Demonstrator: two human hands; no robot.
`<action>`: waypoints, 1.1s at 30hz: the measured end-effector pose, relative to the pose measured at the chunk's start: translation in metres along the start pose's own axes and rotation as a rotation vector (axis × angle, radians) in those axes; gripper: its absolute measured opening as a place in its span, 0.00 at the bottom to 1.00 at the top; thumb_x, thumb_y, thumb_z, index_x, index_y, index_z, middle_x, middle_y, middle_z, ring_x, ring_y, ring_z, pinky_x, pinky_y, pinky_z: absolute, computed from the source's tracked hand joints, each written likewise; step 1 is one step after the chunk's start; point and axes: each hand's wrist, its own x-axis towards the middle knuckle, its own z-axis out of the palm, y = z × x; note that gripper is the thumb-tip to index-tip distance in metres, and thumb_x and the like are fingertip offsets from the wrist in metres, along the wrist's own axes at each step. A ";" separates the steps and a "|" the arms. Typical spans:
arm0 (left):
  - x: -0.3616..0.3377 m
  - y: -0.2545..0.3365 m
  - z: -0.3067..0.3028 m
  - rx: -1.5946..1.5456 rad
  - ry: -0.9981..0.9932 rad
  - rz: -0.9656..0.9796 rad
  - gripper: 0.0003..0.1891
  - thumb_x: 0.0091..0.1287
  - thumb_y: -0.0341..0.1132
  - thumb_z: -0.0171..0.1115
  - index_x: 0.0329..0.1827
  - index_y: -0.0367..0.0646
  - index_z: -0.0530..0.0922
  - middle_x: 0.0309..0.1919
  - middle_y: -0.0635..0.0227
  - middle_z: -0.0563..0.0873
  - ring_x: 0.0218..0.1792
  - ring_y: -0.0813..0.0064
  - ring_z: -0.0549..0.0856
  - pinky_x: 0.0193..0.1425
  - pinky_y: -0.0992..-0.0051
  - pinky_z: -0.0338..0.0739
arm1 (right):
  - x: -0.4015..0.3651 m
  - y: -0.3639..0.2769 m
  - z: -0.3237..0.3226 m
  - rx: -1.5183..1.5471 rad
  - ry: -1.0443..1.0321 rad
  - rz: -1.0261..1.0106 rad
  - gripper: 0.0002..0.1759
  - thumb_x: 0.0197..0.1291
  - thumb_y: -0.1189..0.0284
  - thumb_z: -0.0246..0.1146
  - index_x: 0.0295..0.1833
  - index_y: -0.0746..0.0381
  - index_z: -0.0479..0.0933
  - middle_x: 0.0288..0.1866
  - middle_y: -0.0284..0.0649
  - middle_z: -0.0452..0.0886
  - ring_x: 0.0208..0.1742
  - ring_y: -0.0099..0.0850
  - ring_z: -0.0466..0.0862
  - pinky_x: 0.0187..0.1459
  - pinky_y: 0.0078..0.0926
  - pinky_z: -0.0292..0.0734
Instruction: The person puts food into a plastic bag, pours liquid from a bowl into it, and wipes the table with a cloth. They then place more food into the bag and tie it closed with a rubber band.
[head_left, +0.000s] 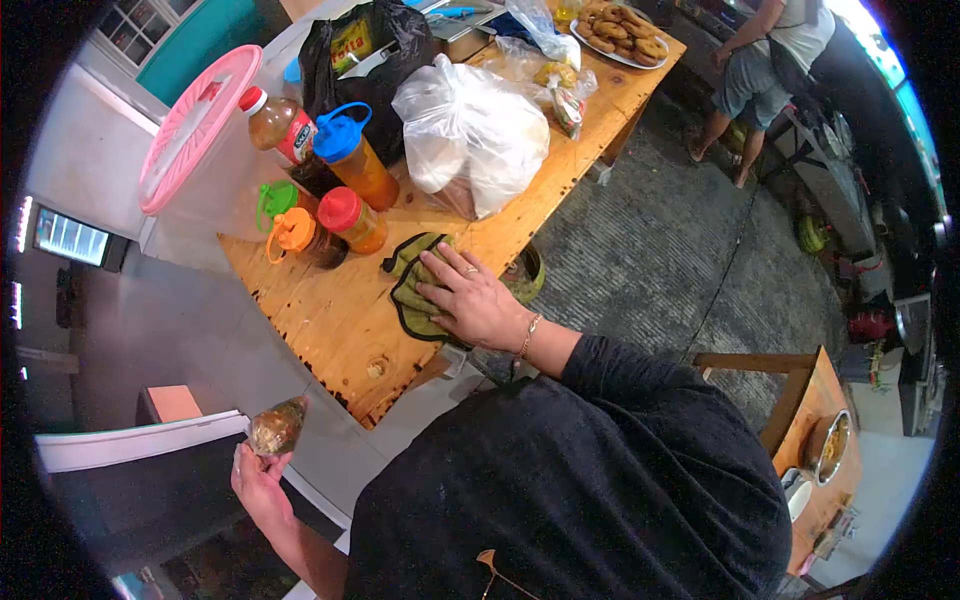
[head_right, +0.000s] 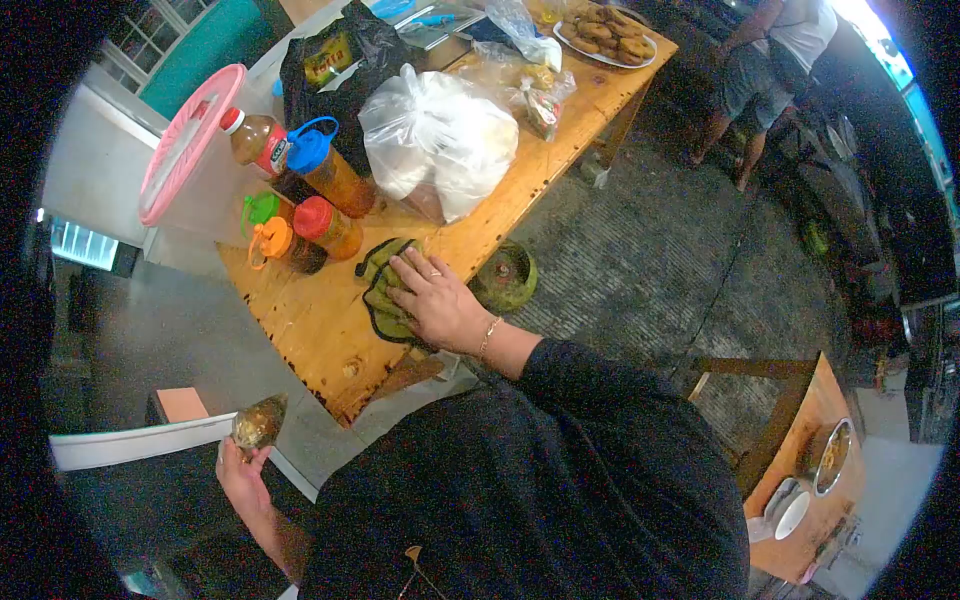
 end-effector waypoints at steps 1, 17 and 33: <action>-0.003 0.000 0.000 0.006 0.011 0.013 0.14 0.73 0.41 0.51 0.43 0.37 0.77 0.31 0.69 0.79 0.29 0.82 0.78 0.37 0.73 0.83 | -0.001 0.002 0.002 -0.002 0.011 -0.003 0.26 0.57 0.60 0.63 0.61 0.57 0.75 0.73 0.47 0.60 0.75 0.46 0.57 0.71 0.45 0.56; -0.043 0.008 0.078 0.046 0.337 0.003 0.14 0.73 0.41 0.52 0.41 0.37 0.77 0.28 0.69 0.79 0.26 0.82 0.77 0.33 0.74 0.84 | 0.027 0.088 -0.010 0.235 -0.203 -0.425 0.16 0.57 0.69 0.54 0.49 0.62 0.79 0.67 0.46 0.70 0.71 0.43 0.66 0.70 0.44 0.60; -0.081 0.040 0.188 0.026 0.260 0.015 0.15 0.74 0.41 0.48 0.41 0.37 0.76 0.30 0.68 0.80 0.26 0.83 0.77 0.30 0.75 0.83 | 0.047 0.091 -0.038 0.292 -0.074 -0.553 0.19 0.51 0.67 0.63 0.48 0.62 0.80 0.64 0.53 0.69 0.71 0.52 0.63 0.70 0.46 0.58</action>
